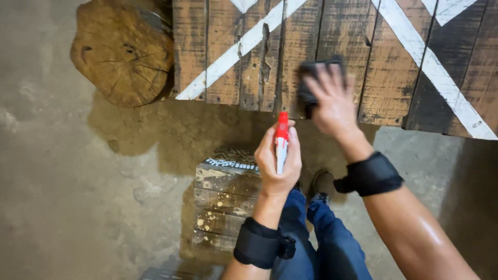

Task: The person wipes the surface of a wooden table with a black cloth while holding a red-capped marker. They repeatedly spray liquid onto the cloth and wipe different sections of the tabletop, including around a small stone placed on the table.

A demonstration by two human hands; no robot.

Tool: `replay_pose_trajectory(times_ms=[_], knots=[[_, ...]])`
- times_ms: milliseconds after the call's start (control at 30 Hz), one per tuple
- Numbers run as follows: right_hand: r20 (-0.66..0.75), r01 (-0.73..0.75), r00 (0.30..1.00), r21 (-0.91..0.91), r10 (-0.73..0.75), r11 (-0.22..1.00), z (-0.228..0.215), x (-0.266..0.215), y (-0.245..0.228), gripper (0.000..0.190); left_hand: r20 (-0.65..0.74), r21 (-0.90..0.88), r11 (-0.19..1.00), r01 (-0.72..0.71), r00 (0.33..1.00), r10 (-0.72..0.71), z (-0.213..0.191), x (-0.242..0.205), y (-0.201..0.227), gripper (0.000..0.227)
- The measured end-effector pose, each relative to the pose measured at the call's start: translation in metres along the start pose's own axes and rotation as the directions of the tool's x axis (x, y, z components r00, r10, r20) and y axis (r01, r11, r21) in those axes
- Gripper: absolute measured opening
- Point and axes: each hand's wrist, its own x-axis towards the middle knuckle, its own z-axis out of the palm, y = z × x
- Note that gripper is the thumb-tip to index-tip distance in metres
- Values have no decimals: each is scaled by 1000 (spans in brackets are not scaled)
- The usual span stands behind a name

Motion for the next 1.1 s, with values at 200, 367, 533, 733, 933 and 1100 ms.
replay_pose_trajectory(times_ms=[200,367,533,733,933,1100], knots=[[-179,-308,936,2,304,951,10,-27,15,90,3,36,998,-59,998,59,0,-10,3,19],[-127,-55,990,88,66,995,3,-33,-42,86,31,26,999,-24,999,23,13,-15,0,19],[23,-13,1000,224,8,974,-15,-60,-9,72,134,50,998,-40,990,33,30,-19,11,21],[-31,-248,967,142,255,958,-40,-96,55,92,222,32,999,-29,975,21,51,-35,30,19],[-185,-142,950,460,251,877,-48,-141,112,86,249,24,999,-30,968,23,65,-57,22,20],[-96,151,578,989,811,9,-60,-193,137,46,339,156,988,-18,940,-36,96,-78,21,26]])
